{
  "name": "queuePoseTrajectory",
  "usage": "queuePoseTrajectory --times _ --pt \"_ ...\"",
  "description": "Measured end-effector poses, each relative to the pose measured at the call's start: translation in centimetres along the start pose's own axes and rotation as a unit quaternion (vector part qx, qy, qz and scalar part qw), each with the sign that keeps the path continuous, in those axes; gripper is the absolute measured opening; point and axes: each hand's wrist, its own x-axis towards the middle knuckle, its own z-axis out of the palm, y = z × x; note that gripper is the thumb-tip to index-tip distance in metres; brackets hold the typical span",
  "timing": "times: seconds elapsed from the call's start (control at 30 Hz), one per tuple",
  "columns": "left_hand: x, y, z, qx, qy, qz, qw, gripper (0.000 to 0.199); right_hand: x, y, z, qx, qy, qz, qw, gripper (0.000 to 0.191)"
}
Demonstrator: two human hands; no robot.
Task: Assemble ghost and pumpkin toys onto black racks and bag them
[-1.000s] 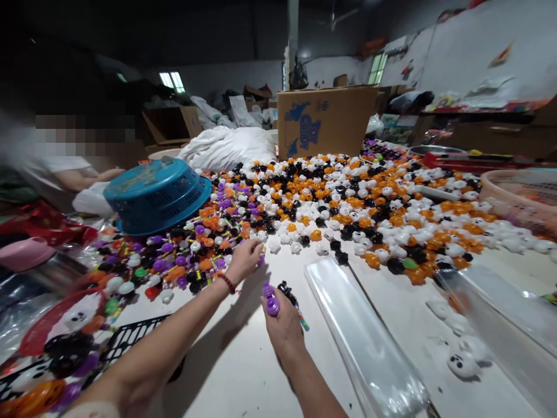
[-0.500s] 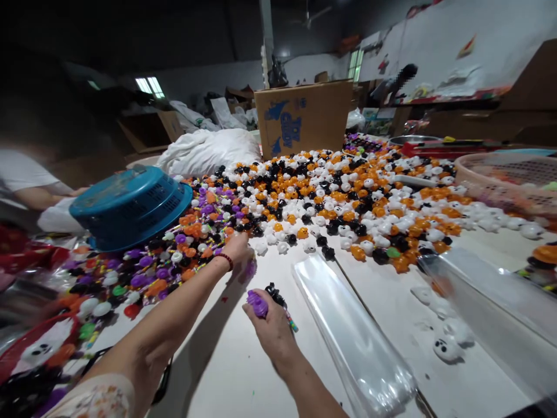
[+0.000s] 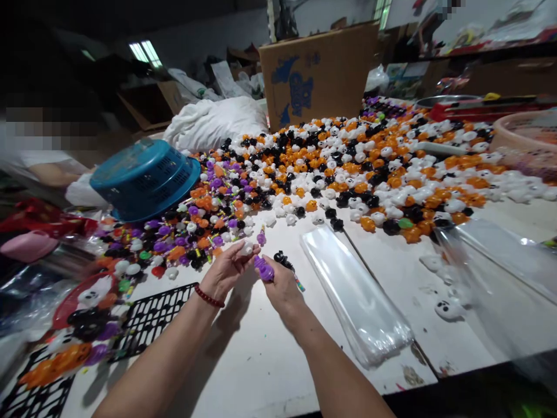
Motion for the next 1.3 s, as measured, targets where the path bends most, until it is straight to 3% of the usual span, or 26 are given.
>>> queuePoseTrajectory --times 0.1,0.37,0.6,0.7,0.87,0.97,1.1,1.3 --pt "-1.5 -0.9 0.1 -0.074 0.015 -0.032 0.997 0.019 0.0 0.2 0.0 0.002 -0.027 -0.029 0.999 0.035" --pt "-3.0 -2.2 0.5 -0.022 -0.01 0.046 0.999 0.037 0.0 1.2 -0.1 -0.07 -0.045 -0.044 0.996 0.029" --pt "-3.0 -3.0 -0.8 0.186 -0.01 0.136 0.973 0.027 -0.6 -0.1 -1.3 -0.071 -0.09 -0.02 0.993 0.027" --pt "-2.9 -3.7 -0.9 0.28 0.016 0.13 0.951 0.033 -0.8 -0.1 -0.9 -0.061 -0.091 -0.03 0.994 0.026" --pt "-3.7 -6.0 -0.1 0.317 0.076 0.119 0.938 0.038 -1.3 1.1 0.8 -0.09 -0.066 -0.052 0.992 0.022" --pt "-4.0 -6.3 -0.1 0.37 0.068 0.125 0.918 0.038 -1.3 1.8 1.2 -0.123 -0.052 -0.051 0.99 0.019" --pt "-2.3 -4.3 -0.7 0.474 0.038 0.155 0.866 0.034 -0.8 2.4 0.9 -0.194 -0.06 -0.085 0.975 0.028" --pt "4.2 -1.6 1.2 0.558 0.082 0.215 0.798 0.022 -0.2 3.5 0.3 -0.287 0.069 -0.175 0.939 0.047"
